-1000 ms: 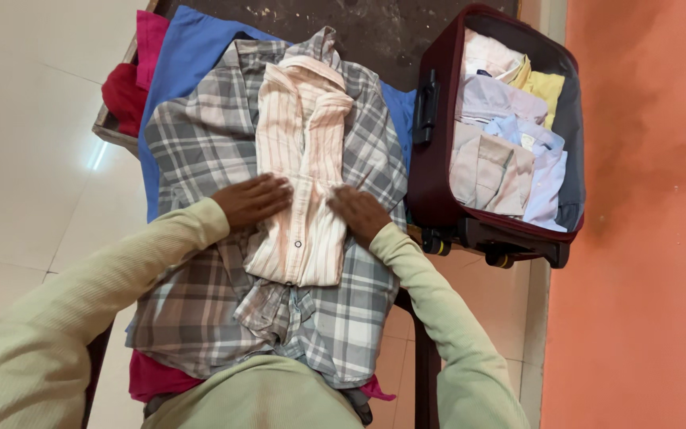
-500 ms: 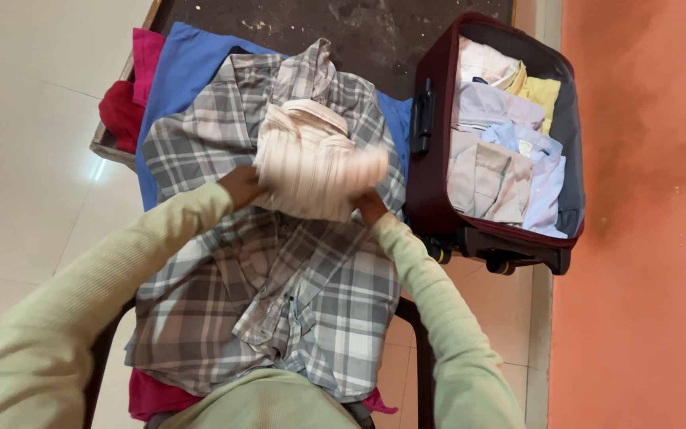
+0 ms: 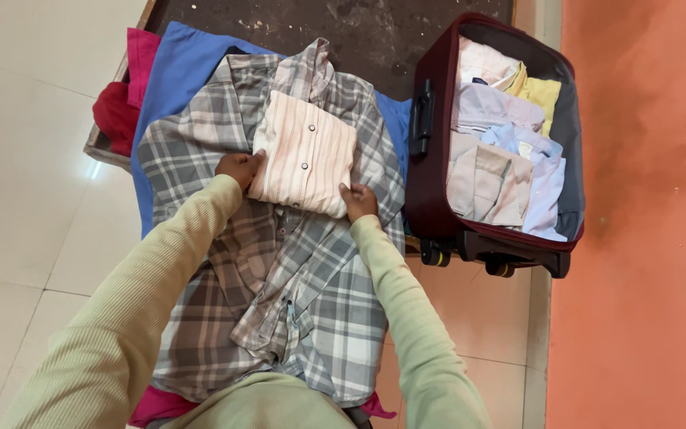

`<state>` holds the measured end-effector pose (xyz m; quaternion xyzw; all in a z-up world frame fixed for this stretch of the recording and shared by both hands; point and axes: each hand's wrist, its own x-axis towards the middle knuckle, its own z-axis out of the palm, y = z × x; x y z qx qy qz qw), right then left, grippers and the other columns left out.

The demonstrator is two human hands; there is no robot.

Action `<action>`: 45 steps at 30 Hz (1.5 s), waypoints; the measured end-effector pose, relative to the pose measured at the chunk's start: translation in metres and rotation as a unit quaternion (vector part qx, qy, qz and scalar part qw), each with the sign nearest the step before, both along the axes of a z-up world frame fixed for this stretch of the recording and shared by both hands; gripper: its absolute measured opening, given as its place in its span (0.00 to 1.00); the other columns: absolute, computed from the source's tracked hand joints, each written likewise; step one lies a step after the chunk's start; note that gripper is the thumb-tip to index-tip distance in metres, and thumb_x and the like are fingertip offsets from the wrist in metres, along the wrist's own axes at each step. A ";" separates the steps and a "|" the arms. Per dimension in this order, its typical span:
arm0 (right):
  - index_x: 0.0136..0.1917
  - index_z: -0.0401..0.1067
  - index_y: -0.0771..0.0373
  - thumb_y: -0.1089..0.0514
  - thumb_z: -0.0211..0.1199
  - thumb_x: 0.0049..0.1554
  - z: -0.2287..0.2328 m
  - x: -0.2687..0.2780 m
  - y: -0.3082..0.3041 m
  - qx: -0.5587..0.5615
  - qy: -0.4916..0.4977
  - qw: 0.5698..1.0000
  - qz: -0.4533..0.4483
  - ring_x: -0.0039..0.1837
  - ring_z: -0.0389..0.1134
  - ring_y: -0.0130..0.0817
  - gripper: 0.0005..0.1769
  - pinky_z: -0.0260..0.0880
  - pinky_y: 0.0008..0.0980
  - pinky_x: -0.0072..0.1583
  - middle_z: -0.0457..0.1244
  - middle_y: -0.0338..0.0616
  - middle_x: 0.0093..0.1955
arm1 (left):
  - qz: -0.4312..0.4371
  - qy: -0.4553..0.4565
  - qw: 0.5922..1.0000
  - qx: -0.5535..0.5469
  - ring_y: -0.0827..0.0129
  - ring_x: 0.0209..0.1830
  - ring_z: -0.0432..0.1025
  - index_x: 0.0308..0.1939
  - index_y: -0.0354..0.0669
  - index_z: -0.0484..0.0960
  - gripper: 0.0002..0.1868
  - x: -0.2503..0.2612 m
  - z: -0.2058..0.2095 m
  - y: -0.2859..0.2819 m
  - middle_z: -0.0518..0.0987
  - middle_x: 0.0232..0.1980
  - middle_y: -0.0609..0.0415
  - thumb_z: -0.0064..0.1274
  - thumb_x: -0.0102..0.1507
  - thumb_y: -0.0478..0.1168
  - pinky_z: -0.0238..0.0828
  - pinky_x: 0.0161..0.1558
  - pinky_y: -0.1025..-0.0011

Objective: The person folds a striped long-sleeve shirt on a chair, buttoning the collar and sleeves, smoothing the fabric, and folding it into a compact rectangle. The folded shirt is then placed into an open suitcase. The person then begins folding a plaid shirt.

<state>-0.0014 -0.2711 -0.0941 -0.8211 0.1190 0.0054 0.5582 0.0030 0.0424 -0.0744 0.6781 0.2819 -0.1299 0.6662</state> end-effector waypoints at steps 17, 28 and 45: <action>0.75 0.59 0.60 0.52 0.77 0.39 0.114 -0.056 0.122 -0.457 -0.255 0.817 0.243 0.74 0.57 0.48 0.53 0.57 0.50 0.67 0.57 0.51 0.74 | -0.060 -0.050 0.951 0.298 0.40 0.45 0.77 0.41 0.36 0.89 0.16 0.028 -0.001 -0.011 0.83 0.43 0.34 0.57 0.61 0.45 0.74 0.51 0.54; 0.58 0.75 0.62 0.51 0.64 0.64 0.127 0.064 0.033 -0.102 -0.203 0.974 -0.025 0.53 0.76 0.46 0.15 0.79 0.44 0.55 0.73 0.48 0.51 | 0.220 -0.353 0.909 0.035 0.68 0.42 0.76 0.46 0.40 0.79 0.11 0.030 0.111 -0.074 0.83 0.44 0.54 0.58 0.68 0.44 0.75 0.47 0.70; 0.74 0.56 0.67 0.40 0.64 0.56 0.038 -0.221 0.041 0.542 0.119 0.805 -0.211 0.67 0.64 0.53 0.42 0.70 0.50 0.67 0.59 0.60 0.69 | -0.030 0.004 0.979 -0.203 0.59 0.46 0.79 0.64 0.29 0.74 0.34 -0.130 -0.025 -0.062 0.83 0.52 0.42 0.67 0.56 0.38 0.78 0.46 0.64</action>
